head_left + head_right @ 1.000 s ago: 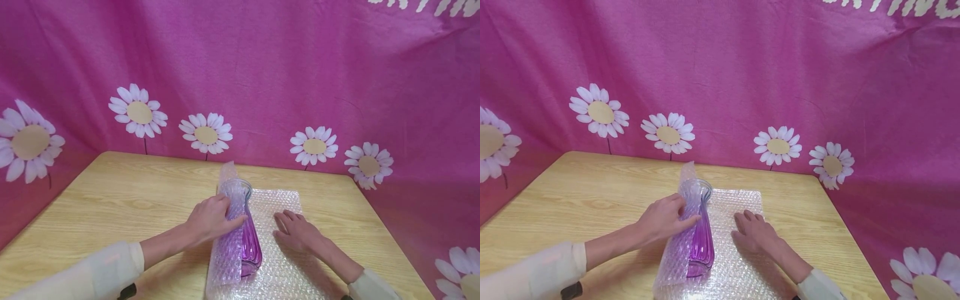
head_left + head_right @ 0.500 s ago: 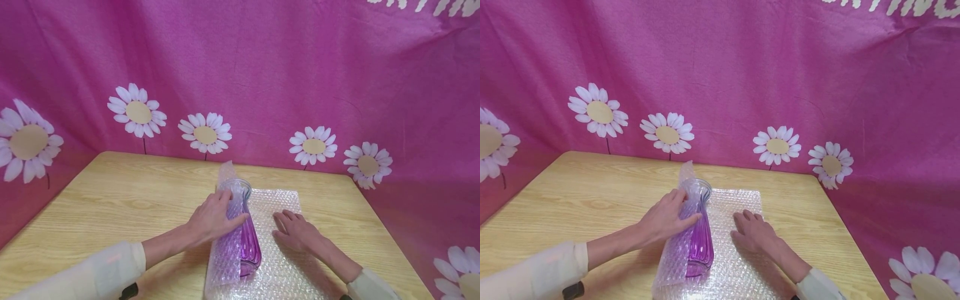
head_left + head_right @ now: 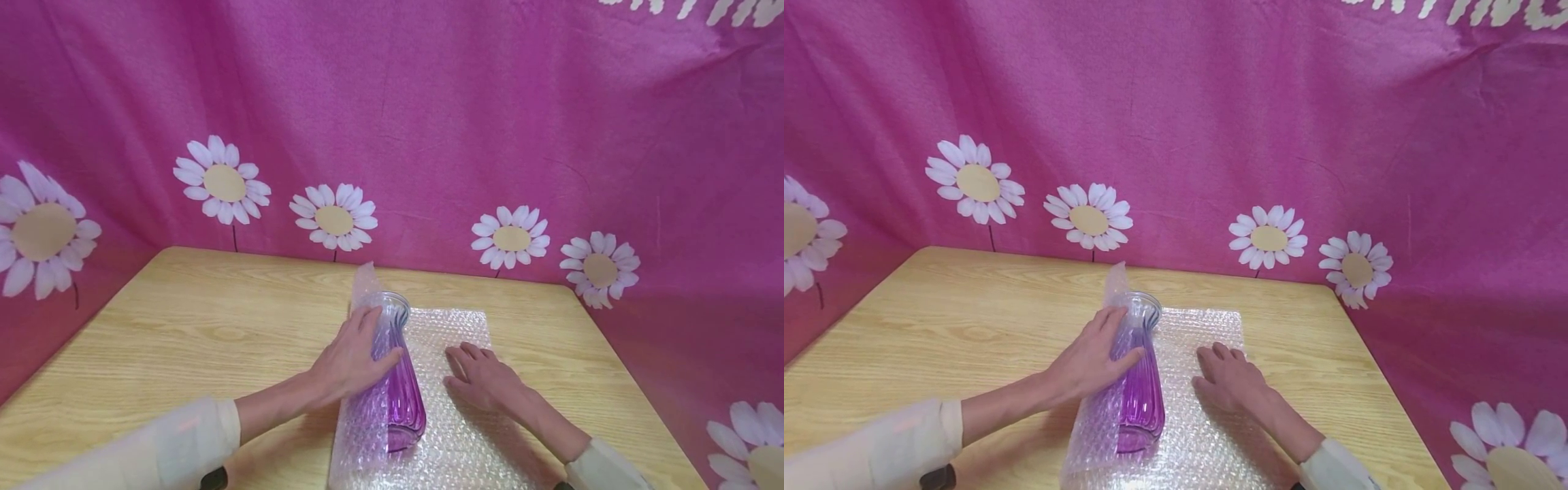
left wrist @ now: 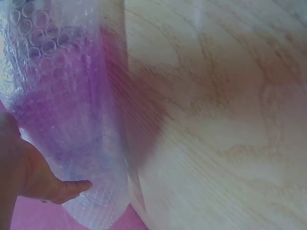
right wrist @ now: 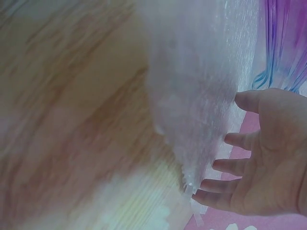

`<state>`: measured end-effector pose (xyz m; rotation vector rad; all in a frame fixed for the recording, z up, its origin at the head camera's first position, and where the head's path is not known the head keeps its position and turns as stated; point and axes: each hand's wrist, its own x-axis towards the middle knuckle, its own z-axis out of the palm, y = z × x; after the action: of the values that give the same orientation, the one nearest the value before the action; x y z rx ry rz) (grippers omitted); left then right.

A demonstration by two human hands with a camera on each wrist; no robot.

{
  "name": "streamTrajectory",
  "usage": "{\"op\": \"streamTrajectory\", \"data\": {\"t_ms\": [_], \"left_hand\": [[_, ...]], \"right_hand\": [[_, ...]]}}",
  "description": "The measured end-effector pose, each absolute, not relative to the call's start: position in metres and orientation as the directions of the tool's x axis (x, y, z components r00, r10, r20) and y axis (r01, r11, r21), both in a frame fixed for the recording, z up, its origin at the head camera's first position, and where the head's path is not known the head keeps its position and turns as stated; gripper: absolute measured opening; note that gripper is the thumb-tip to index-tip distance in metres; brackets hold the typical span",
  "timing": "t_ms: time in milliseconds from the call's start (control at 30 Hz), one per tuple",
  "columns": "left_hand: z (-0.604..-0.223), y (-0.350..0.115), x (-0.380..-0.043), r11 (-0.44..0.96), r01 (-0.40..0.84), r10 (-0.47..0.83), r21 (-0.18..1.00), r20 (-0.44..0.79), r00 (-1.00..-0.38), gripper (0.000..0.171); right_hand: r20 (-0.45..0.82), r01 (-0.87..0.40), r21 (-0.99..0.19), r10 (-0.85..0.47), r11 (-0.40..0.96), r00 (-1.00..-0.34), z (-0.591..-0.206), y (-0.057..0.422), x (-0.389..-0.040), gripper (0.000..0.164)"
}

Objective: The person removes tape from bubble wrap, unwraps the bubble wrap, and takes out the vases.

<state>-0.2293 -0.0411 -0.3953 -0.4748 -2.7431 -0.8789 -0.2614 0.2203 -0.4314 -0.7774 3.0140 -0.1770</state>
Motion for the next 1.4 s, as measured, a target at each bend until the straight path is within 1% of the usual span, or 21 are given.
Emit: {"op": "streamTrajectory", "data": {"t_ms": [233, 400, 533, 800, 1033, 1167, 1267, 1400], "left_hand": [[-0.396, -0.043, -0.227, 0.671, 0.341, 0.236, 0.658, 0.247, -0.940, 0.072], [-0.397, -0.045, -0.227, 0.586, 0.352, 0.228, 0.730, 0.268, -0.936, 0.066], [-0.398, -0.048, -0.227, 0.547, 0.355, 0.212, 0.758, 0.284, -0.935, 0.061], [-0.403, -0.061, -0.225, 0.528, 0.297, 0.189, 0.796, 0.231, -0.954, 0.061], [-0.405, -0.075, -0.223, 0.524, 0.250, 0.140, 0.814, 0.207, -0.968, 0.059], [-0.406, -0.082, -0.223, 0.491, 0.232, 0.126, 0.840, 0.195, -0.973, 0.061], [-0.408, -0.087, -0.223, 0.470, 0.189, 0.103, 0.862, 0.160, -0.982, 0.064], [-0.411, -0.094, -0.225, 0.481, 0.137, 0.065, 0.866, 0.121, -0.991, 0.068]], "right_hand": [[0.011, -0.484, -0.120, -0.486, 0.867, -0.874, -0.432, 0.220, -0.261, 0.053], [0.015, -0.490, -0.115, -0.492, 0.864, -0.870, -0.431, 0.220, -0.260, 0.054], [0.015, -0.493, -0.115, -0.495, 0.862, -0.869, -0.431, 0.220, -0.260, 0.055], [-0.002, -0.488, -0.102, -0.491, 0.867, -0.871, -0.432, 0.220, -0.260, 0.055], [-0.008, -0.492, -0.102, -0.496, 0.864, -0.868, -0.432, 0.218, -0.259, 0.055], [-0.012, -0.483, -0.099, -0.486, 0.870, -0.874, -0.432, 0.217, -0.259, 0.055], [-0.014, -0.481, -0.095, -0.484, 0.871, -0.875, -0.431, 0.217, -0.258, 0.054], [-0.007, -0.481, -0.098, -0.484, 0.871, -0.875, -0.431, 0.217, -0.257, 0.054]]}}
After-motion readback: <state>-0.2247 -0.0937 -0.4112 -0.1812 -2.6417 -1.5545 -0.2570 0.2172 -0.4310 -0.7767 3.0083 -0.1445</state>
